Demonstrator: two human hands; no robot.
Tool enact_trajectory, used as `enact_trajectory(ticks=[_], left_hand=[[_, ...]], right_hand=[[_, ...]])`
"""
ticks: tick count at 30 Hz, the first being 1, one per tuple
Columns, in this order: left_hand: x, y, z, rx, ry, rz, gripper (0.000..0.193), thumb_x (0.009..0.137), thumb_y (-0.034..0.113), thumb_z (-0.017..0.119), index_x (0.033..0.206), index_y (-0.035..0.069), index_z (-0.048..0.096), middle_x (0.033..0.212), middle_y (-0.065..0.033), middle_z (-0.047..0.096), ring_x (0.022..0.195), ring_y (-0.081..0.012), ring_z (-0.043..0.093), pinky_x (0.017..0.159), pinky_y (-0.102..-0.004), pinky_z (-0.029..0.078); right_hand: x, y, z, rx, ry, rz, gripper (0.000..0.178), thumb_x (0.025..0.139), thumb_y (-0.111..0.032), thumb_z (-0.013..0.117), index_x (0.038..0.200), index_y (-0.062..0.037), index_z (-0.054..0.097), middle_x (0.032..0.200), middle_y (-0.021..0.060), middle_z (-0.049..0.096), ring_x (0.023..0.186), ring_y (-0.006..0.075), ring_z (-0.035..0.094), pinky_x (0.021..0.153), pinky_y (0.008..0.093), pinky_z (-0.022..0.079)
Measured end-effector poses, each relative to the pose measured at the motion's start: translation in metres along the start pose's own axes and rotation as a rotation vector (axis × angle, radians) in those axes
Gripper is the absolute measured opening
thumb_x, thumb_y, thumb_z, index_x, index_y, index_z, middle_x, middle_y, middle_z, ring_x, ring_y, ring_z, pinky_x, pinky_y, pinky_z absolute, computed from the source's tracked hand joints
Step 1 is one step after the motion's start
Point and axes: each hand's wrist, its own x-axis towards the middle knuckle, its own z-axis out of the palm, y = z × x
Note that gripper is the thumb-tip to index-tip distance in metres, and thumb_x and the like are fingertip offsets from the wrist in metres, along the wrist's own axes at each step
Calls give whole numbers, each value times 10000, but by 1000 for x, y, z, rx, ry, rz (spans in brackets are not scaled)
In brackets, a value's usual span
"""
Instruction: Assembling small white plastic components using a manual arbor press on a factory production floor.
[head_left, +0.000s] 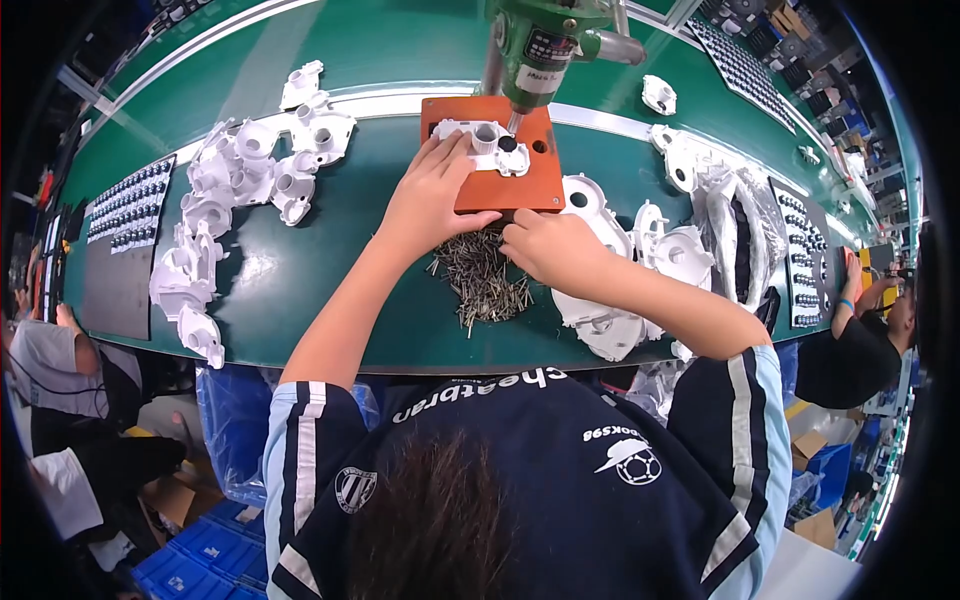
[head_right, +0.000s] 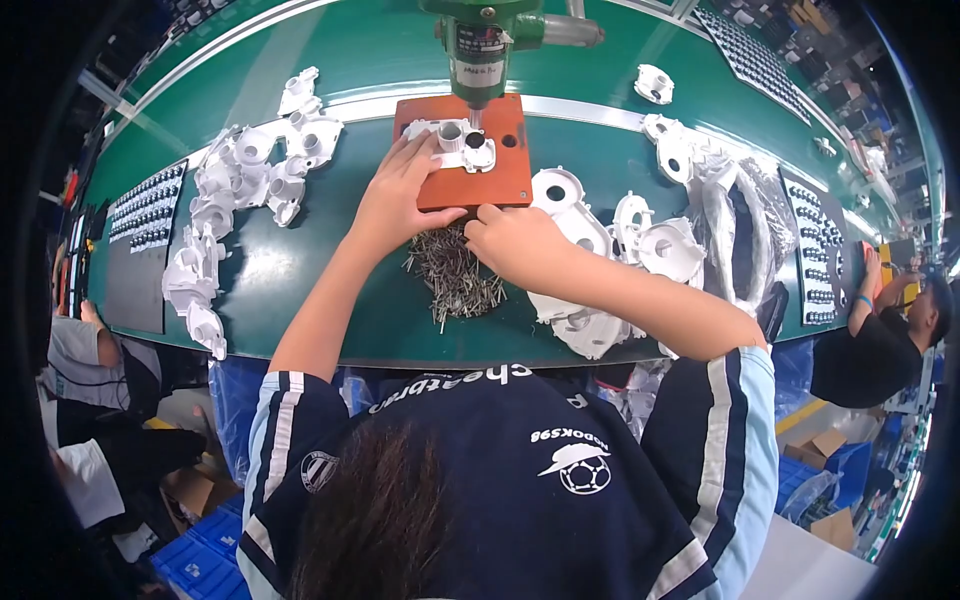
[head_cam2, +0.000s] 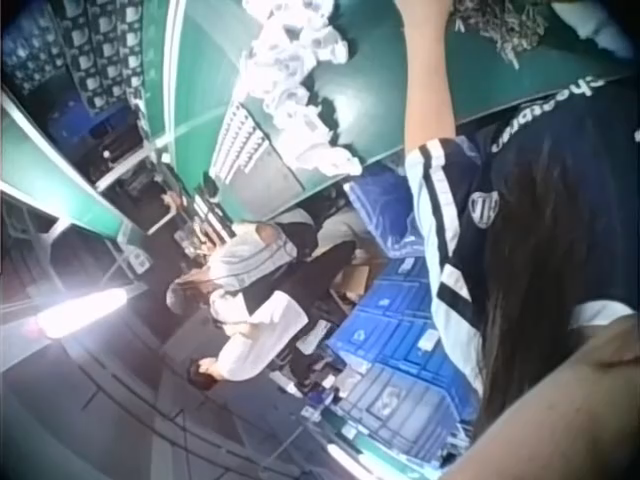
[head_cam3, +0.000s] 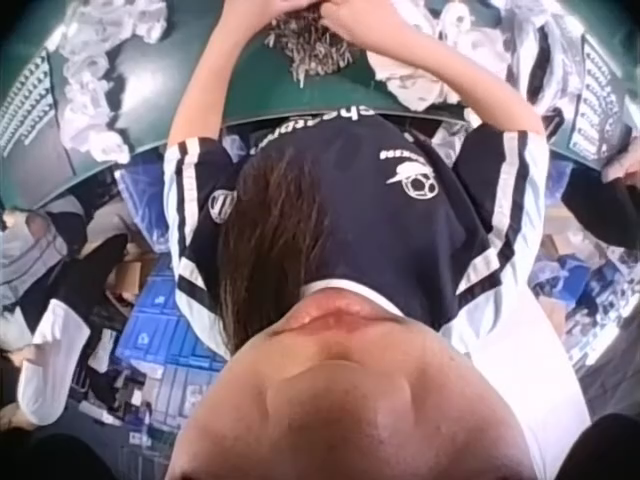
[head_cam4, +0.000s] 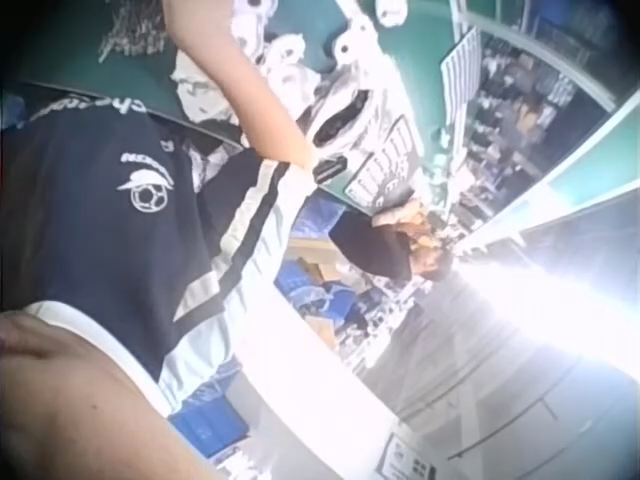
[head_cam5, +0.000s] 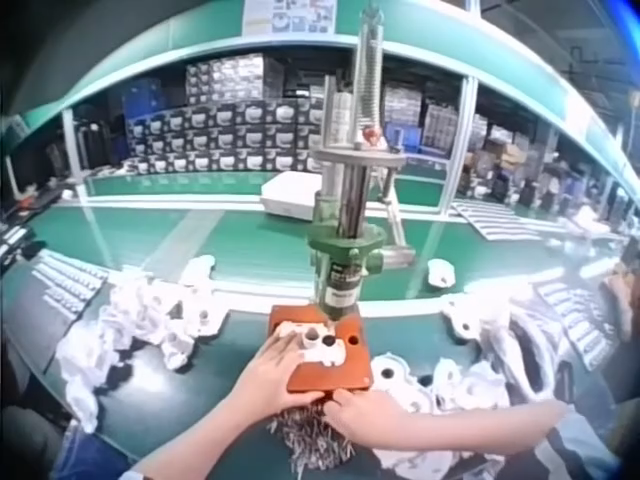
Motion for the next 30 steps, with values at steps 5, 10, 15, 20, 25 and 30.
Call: enact_trajectory(ticks=[5,10,15,20,25,30], left_hand=[[-1,-1,1,2,-10,12,597,645,370,775,1052,16,518,1240,-190,513,1212,-327,449,1053,-453,328],[-2,-2,0,18,-21,3,601,646,370,775,1060,17,520,1246,-190,508,1217,-328,444,1052,-454,329],[-2,-2,0,16,-22,-2,600,643,364,777,1059,17,518,1249,-192,506,1218,-332,443,1051,-455,329],[0,0,0,5,-25,-3,582,642,366,773,1027,13,516,1244,-198,508,1212,-334,447,1049,-456,330],[0,-2,1,1,-35,4,570,642,368,772,1006,12,516,1242,-196,511,1212,-334,448,1047,-456,334],[-1,0,-1,5,-26,-19,569,640,365,774,1002,11,516,1243,-192,512,1220,-332,443,1046,-456,336]], right_hand=[[-1,12,-41,696,-305,488,119,733,-41,582,673,25,503,566,70,502,528,138,535,498,302,401],[7,42,-53,1064,-141,751,69,796,-33,576,740,6,589,663,25,588,613,74,559,544,235,432],[27,77,-39,1087,-2,742,228,843,-54,574,1028,75,608,813,95,652,773,129,627,719,245,485],[44,91,-8,1171,153,684,185,838,-33,609,988,74,609,917,104,650,806,124,623,763,249,503],[46,93,19,973,179,703,186,842,-68,633,975,60,617,917,90,651,822,108,609,771,240,490],[46,93,29,971,188,687,210,833,-105,665,970,49,625,943,72,652,834,96,593,778,230,465]])
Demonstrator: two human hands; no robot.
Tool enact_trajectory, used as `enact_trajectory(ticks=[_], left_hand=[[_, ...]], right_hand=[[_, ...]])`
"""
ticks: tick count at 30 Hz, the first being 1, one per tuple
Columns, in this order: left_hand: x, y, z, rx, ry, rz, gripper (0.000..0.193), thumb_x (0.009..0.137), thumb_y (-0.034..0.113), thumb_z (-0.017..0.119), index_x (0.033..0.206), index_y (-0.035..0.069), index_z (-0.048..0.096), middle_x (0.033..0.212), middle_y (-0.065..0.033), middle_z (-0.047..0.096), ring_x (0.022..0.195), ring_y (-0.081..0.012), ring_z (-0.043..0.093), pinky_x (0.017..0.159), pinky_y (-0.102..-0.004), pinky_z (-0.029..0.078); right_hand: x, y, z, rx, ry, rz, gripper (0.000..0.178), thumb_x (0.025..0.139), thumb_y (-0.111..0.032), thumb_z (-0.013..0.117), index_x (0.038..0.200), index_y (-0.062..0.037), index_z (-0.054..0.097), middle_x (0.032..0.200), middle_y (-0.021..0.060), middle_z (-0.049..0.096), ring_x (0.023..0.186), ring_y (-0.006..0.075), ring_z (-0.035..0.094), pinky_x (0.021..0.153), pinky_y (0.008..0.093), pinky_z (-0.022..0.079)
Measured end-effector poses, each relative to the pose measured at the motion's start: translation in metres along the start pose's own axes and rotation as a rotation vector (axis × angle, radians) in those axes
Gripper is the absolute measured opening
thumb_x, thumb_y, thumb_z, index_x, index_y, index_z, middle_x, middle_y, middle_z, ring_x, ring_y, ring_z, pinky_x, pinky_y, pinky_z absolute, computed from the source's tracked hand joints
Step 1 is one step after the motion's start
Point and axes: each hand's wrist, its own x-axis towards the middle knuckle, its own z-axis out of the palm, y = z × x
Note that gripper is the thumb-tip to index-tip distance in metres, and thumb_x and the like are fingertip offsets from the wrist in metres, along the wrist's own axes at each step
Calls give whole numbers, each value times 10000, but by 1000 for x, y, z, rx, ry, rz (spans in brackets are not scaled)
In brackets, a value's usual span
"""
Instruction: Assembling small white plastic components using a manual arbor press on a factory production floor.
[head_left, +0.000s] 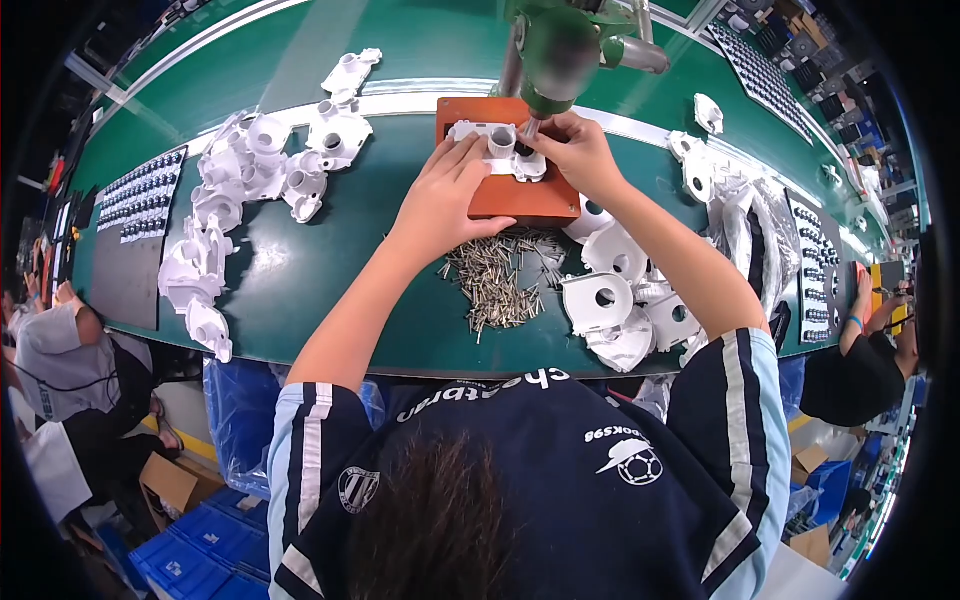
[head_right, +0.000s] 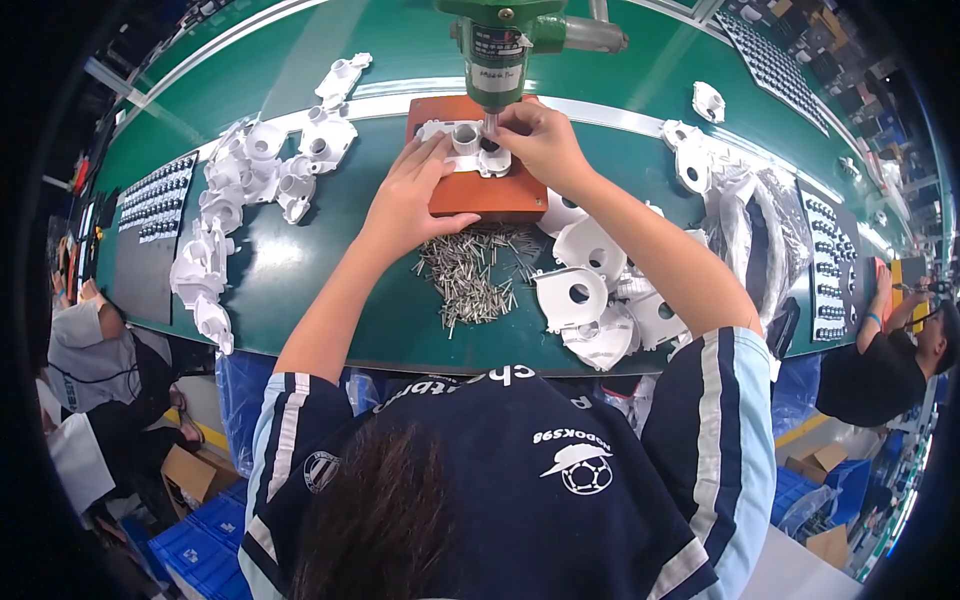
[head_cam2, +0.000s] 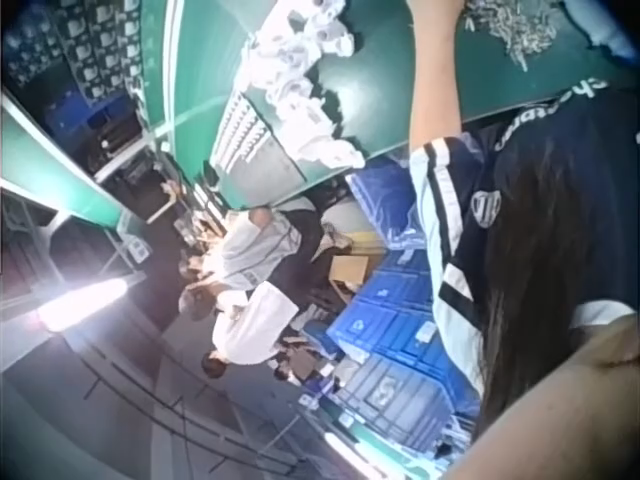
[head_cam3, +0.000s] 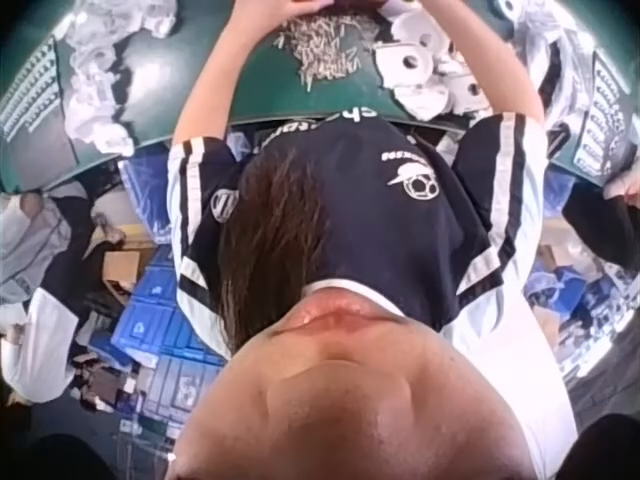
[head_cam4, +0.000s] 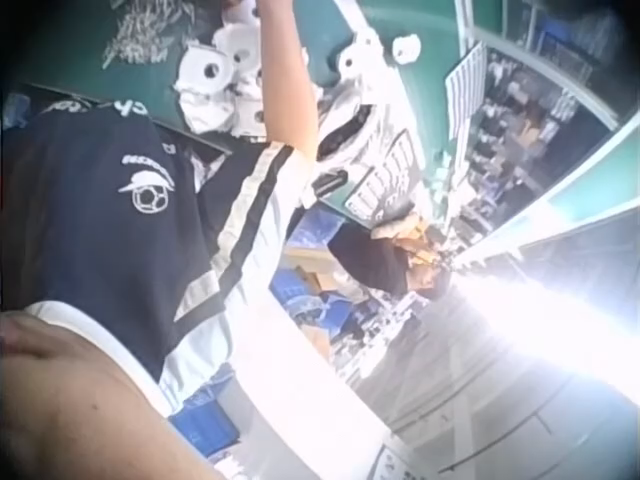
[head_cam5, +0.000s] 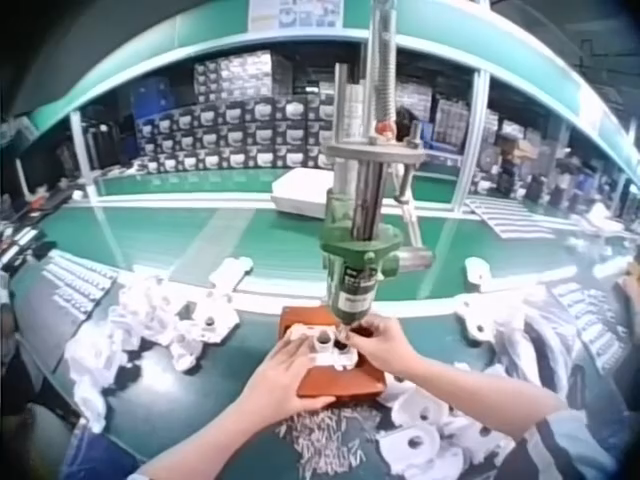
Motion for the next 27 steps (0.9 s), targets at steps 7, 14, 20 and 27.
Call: enact_trajectory(ticks=[7,14,20,27], left_hand=[[0,-3,1,-25,-26,1,631,604,341,810,1056,-5,537,1294,-198,480,1221,-375,430,1044,-457,343],[1,-1,0,-4,-3,9,568,628,350,785,1000,13,520,1240,-193,516,1218,-327,446,1045,-455,337],[0,-3,2,-32,-25,7,626,604,329,814,1052,-4,530,1295,-191,481,1219,-366,436,1043,-456,347],[0,-2,0,-29,-19,-7,623,613,339,807,1050,-8,531,1296,-185,481,1226,-353,433,1047,-459,341]], right_hand=[[-7,-9,3,-157,99,-165,184,789,-136,699,836,29,634,833,34,563,683,93,539,651,240,450],[-6,-2,4,-221,156,-249,185,799,-112,701,830,30,588,808,2,551,695,62,521,626,224,441],[-5,-6,1,-97,66,-89,166,808,-103,691,844,29,598,834,34,602,730,68,548,673,223,461],[-14,-15,-9,-138,0,-9,211,806,-108,681,955,33,631,950,59,615,833,106,569,756,248,463]])
